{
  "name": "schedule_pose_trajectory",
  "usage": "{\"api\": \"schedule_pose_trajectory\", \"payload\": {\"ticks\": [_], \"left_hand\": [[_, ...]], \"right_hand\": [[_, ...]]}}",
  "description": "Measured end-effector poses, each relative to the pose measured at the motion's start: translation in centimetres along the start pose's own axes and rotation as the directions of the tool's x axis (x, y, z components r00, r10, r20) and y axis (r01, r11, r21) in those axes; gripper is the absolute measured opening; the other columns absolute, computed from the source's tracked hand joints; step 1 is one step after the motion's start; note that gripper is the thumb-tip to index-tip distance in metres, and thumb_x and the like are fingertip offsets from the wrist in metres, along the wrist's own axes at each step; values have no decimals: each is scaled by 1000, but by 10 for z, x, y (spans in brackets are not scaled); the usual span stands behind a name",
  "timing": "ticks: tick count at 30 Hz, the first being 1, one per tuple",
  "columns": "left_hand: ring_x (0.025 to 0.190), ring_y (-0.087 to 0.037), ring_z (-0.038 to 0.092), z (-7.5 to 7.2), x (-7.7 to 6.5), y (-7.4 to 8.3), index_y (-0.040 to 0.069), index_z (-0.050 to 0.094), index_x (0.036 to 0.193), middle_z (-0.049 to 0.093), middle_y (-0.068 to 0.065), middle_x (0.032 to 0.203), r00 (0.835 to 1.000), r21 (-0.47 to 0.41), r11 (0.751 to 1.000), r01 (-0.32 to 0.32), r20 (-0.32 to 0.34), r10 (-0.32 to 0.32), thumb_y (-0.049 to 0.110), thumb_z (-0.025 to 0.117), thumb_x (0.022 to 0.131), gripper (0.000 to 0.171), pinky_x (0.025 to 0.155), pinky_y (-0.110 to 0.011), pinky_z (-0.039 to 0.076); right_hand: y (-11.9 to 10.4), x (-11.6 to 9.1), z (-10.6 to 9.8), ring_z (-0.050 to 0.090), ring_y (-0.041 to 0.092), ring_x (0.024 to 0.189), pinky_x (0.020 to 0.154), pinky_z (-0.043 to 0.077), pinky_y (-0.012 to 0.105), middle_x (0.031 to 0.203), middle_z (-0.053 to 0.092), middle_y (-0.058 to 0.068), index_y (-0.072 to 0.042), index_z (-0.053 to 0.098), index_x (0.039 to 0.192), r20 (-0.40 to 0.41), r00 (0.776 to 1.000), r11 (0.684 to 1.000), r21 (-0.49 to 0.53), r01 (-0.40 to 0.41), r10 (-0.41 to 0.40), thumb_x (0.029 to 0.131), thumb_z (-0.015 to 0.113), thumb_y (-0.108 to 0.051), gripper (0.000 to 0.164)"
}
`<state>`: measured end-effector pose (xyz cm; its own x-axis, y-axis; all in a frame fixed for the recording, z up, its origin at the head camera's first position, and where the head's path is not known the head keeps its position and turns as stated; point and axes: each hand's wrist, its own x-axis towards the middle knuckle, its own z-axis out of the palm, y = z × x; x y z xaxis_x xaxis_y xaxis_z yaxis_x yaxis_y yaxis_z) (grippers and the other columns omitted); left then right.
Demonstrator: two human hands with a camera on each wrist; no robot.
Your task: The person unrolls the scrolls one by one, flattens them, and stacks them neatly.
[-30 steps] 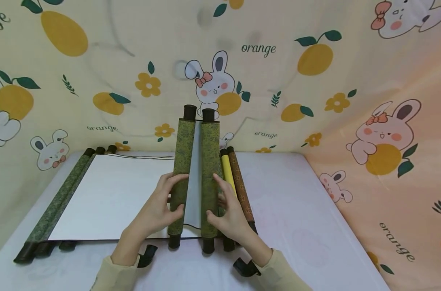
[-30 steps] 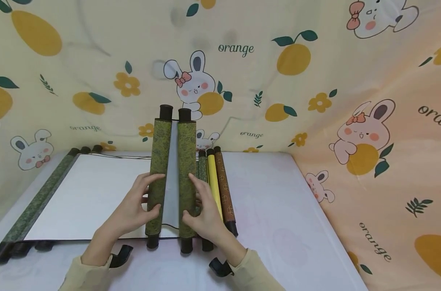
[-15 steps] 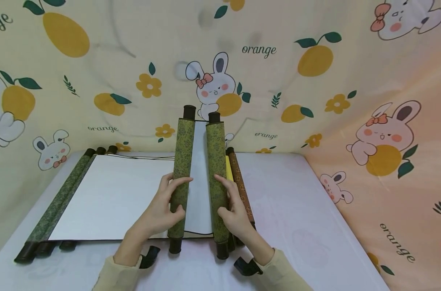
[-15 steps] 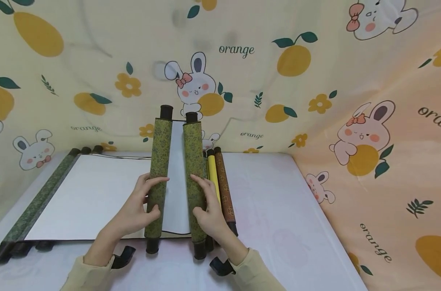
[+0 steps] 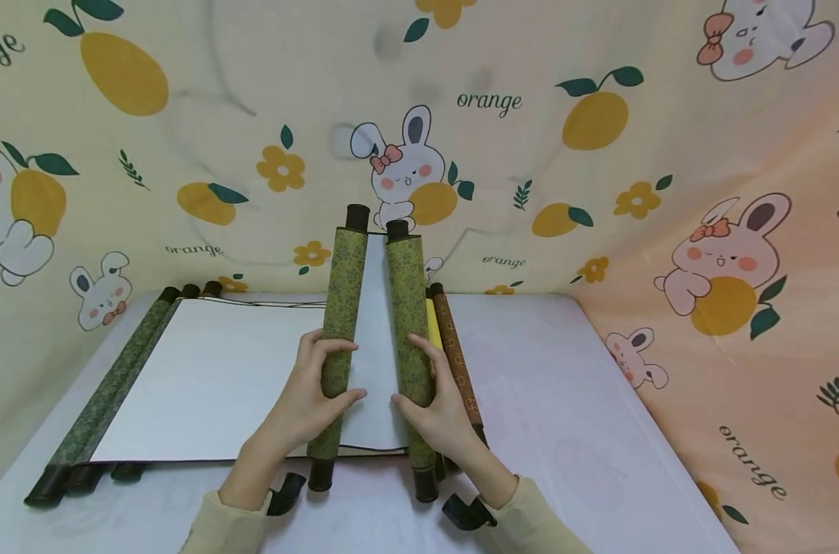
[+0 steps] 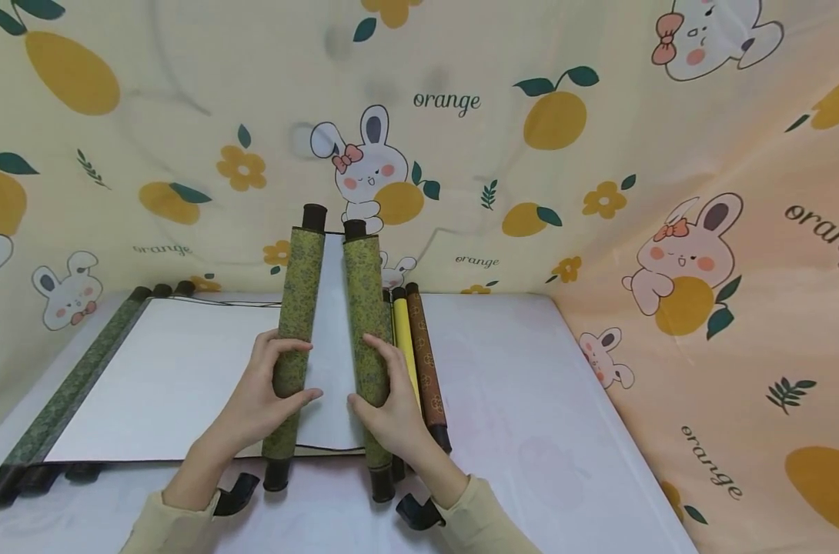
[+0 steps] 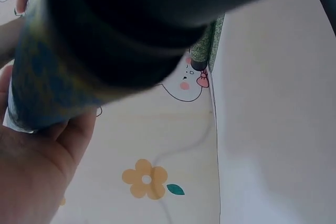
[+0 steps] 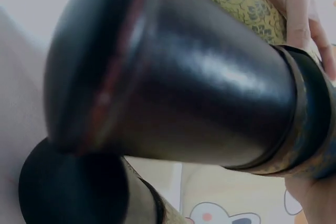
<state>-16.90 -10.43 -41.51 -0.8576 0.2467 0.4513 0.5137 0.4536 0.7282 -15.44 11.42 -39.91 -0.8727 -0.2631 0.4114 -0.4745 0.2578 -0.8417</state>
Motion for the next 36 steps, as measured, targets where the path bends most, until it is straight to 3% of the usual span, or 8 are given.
{"api": "schedule_pose_trajectory", "payload": {"ticks": [5,11,19,24,27,31,33,36], "left_hand": [[141,-34,15,-4,1,-1,22,44,129,29,-10,139,1000,-13,1000,-17,-27,16,5,73,80,60,103,-61,27],[135,-30,25,-9,1,-5,22,41,135,29,-10,139,997,-52,997,-55,-51,53,0,68,82,63,101,-59,27],[128,-25,34,-17,0,-6,23,40,138,30,-8,140,997,-61,996,-58,-49,55,0,67,82,67,99,-53,31],[122,-21,40,-22,-3,-8,24,40,138,34,-5,139,998,-37,998,-48,-36,46,2,69,82,67,85,-45,41],[122,-19,40,-24,-3,-10,23,39,138,37,-3,139,998,-26,998,-50,-31,50,2,70,81,68,84,-43,42],[122,-17,42,-27,-3,-11,22,39,138,42,1,138,999,-58,998,-40,-36,38,-1,72,79,71,88,-42,42],[119,-17,44,-29,-3,-9,19,38,138,43,0,138,999,-84,996,-31,-35,28,-3,72,79,71,88,-38,43],[112,-19,47,-35,-4,4,11,38,138,43,-7,136,999,-117,993,-26,-27,23,-7,69,79,69,86,-30,44]], "right_hand": [[-1,1,-3,32,27,135,105,28,55,150,30,6,-16,31,145,-35,999,1000,10,10,-9,79,67,10,79],[2,4,-9,48,24,112,81,46,32,150,26,10,-13,29,146,-41,998,991,126,44,-39,75,61,18,83],[-1,4,-15,31,19,132,99,33,24,152,24,7,-10,27,148,-21,996,987,135,92,-90,74,56,21,85],[-1,2,-17,24,19,136,89,35,29,153,24,3,-14,26,149,4,997,994,81,72,-72,74,53,19,86],[-1,1,-18,29,20,129,77,37,30,153,24,3,-15,26,149,5,998,994,95,61,-61,72,50,21,88],[-1,2,-20,29,21,132,83,36,27,153,25,4,-14,28,148,-16,998,993,105,59,-57,70,49,21,88],[-1,3,-20,24,19,138,96,31,25,153,25,4,-15,28,148,-26,999,994,101,46,-44,74,55,19,86],[0,5,-21,28,21,137,102,31,24,152,25,3,-17,28,147,-35,999,995,99,22,-19,77,65,13,85]]}}
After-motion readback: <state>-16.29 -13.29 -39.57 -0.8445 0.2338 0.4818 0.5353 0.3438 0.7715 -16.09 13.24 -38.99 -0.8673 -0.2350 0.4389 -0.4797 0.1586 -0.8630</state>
